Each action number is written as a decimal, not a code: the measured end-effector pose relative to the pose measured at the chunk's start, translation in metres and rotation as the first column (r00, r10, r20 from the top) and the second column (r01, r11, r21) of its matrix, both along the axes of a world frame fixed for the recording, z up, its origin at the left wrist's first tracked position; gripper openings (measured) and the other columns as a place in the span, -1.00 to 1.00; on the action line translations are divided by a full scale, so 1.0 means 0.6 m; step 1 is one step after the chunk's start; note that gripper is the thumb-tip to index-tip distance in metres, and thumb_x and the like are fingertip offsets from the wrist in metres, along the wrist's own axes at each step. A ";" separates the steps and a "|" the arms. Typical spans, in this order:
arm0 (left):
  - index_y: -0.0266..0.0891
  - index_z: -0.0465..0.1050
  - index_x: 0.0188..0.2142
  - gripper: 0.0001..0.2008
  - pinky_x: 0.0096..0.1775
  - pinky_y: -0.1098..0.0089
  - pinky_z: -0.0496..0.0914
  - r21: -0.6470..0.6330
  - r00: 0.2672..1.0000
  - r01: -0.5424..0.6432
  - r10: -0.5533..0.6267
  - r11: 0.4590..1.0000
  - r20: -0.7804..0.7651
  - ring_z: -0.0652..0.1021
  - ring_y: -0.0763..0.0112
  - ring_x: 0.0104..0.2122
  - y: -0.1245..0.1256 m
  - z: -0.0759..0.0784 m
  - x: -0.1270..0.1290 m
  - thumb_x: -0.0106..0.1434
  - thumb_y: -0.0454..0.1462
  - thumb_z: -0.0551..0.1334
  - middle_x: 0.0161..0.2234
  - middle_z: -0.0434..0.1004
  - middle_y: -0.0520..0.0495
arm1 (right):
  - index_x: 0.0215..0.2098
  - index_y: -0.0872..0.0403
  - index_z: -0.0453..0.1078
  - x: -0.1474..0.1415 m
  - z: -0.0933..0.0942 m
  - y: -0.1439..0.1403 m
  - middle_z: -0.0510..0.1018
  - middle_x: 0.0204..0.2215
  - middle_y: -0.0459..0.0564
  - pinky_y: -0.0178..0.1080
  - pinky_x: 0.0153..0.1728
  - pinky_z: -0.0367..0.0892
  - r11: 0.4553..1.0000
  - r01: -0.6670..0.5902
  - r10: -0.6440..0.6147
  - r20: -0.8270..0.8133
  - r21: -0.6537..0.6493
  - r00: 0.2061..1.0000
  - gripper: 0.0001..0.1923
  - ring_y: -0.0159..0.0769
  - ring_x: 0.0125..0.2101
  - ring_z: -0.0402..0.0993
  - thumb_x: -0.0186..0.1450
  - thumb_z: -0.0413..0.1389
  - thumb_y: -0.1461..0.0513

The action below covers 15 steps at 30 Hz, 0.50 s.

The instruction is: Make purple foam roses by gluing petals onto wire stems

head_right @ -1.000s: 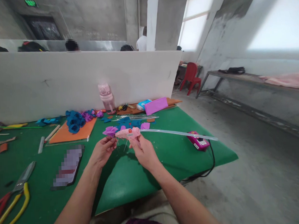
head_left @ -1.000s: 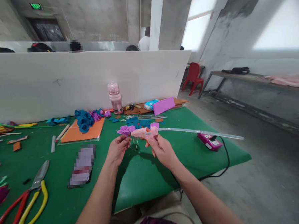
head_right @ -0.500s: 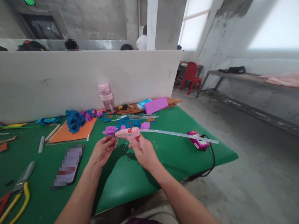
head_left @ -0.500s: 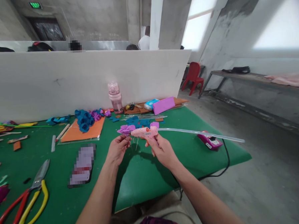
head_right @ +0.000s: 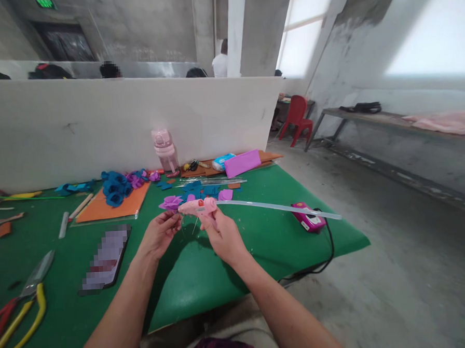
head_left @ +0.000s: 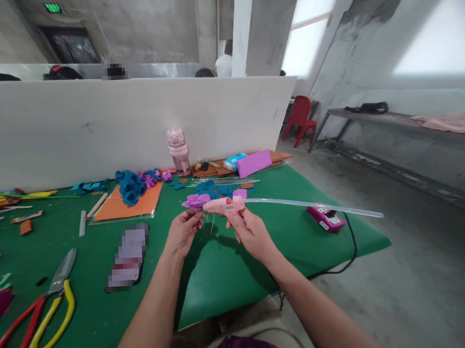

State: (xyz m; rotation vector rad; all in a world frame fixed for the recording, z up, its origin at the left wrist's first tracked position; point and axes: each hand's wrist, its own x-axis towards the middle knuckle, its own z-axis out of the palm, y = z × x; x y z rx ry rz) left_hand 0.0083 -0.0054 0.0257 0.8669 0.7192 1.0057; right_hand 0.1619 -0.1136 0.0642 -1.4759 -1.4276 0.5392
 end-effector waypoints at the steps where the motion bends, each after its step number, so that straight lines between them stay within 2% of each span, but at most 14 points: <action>1: -0.34 0.45 -0.44 -0.79 -0.48 0.51 0.26 0.001 1.000 0.002 -0.002 1.000 0.001 0.40 0.59 -0.56 0.000 0.000 0.000 -0.12 -0.35 0.39 -0.52 0.47 0.00 | -0.16 0.10 0.30 0.000 -0.001 0.001 0.51 -0.46 -0.02 -0.39 -0.59 0.20 1.000 0.000 0.000 0.001 0.002 1.000 -0.69 -0.40 -0.62 0.36 0.33 -0.13 0.08; 15: -0.34 0.45 -0.45 -0.78 -0.48 0.53 0.26 -0.004 1.000 0.003 -0.003 1.000 -0.009 0.40 0.60 -0.57 0.001 -0.002 0.000 -0.13 -0.34 0.40 -0.53 0.47 0.01 | -0.21 0.09 0.30 0.000 0.003 0.001 0.50 -0.49 -0.02 -0.38 -0.60 0.19 1.000 0.010 -0.010 0.016 0.003 1.000 -0.70 -0.38 -0.62 0.37 0.33 -0.14 0.07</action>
